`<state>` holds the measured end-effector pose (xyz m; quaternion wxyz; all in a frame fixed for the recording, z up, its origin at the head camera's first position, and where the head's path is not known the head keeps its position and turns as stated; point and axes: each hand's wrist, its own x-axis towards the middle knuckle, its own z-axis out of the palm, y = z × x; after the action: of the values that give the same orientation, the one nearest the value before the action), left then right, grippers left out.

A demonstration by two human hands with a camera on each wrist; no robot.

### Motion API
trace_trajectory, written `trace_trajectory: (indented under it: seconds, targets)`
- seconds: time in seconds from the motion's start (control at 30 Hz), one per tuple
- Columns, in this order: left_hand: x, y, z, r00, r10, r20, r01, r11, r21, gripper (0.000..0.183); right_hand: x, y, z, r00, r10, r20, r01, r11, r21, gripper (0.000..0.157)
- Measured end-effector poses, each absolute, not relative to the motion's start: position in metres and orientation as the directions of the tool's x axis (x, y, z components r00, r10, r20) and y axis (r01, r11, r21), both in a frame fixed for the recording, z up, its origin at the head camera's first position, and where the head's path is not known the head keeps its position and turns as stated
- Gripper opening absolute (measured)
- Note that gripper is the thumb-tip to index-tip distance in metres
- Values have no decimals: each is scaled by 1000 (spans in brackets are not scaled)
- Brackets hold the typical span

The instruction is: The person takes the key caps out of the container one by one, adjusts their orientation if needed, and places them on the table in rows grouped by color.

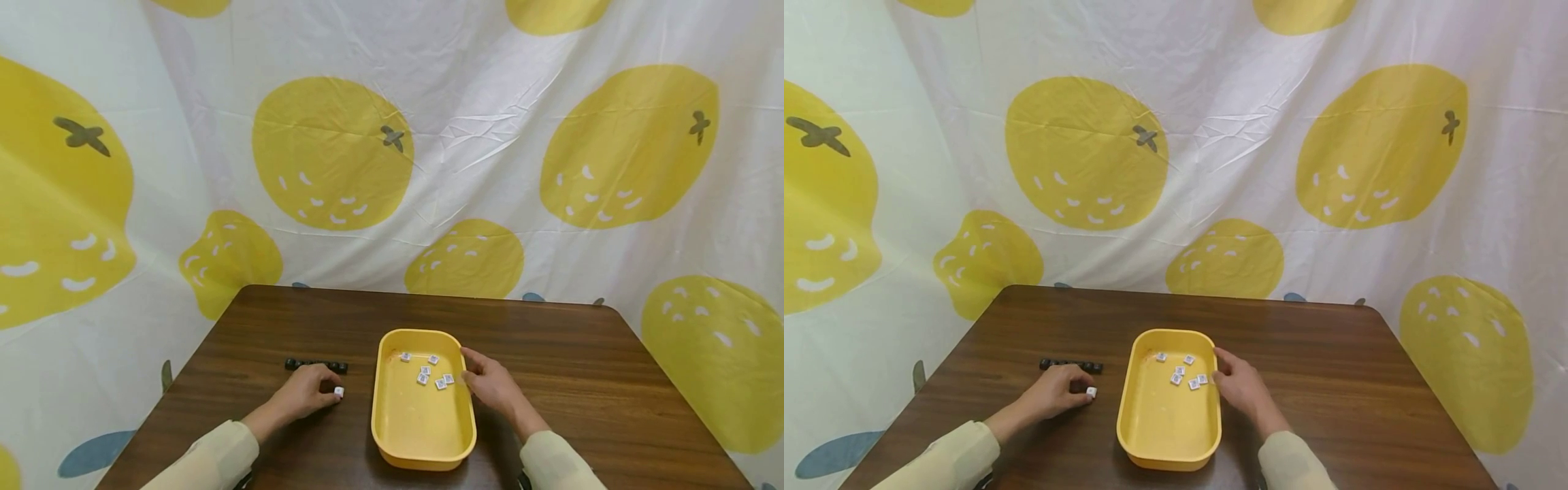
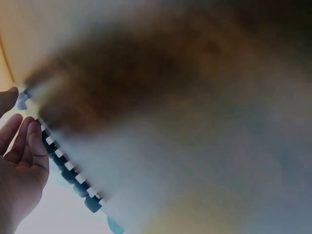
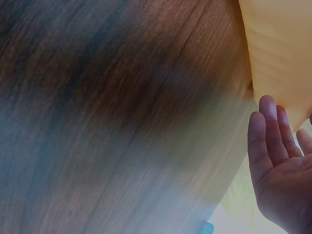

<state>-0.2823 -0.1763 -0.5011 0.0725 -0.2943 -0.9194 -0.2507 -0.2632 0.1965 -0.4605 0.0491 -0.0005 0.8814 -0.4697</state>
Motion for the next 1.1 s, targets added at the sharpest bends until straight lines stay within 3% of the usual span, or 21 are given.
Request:
trace_trajectory:
  seconds: [0.4, 0.63, 0.83, 1.1]
  targets:
    - [-291, -161, -475, -854, 446, 268, 518, 676, 524, 28, -263, 196, -461, -995, -45, -88, 48, 555, -830, 53]
    - [-299, -126, -455, -828, 467, 310, 555, 600, 576, 31, -263, 196, -461, -995, -43, -88, 49, 559, -827, 53]
    - [-301, -85, -444, -818, 508, 271, 548, 542, 637, 35, -264, 197, -461, -996, -50, -76, 35, 561, -827, 53]
    - [-309, -43, -445, -785, 568, 246, 579, 534, 616, 35, -262, 197, -459, -996, -49, -71, 30, 571, -820, 52]
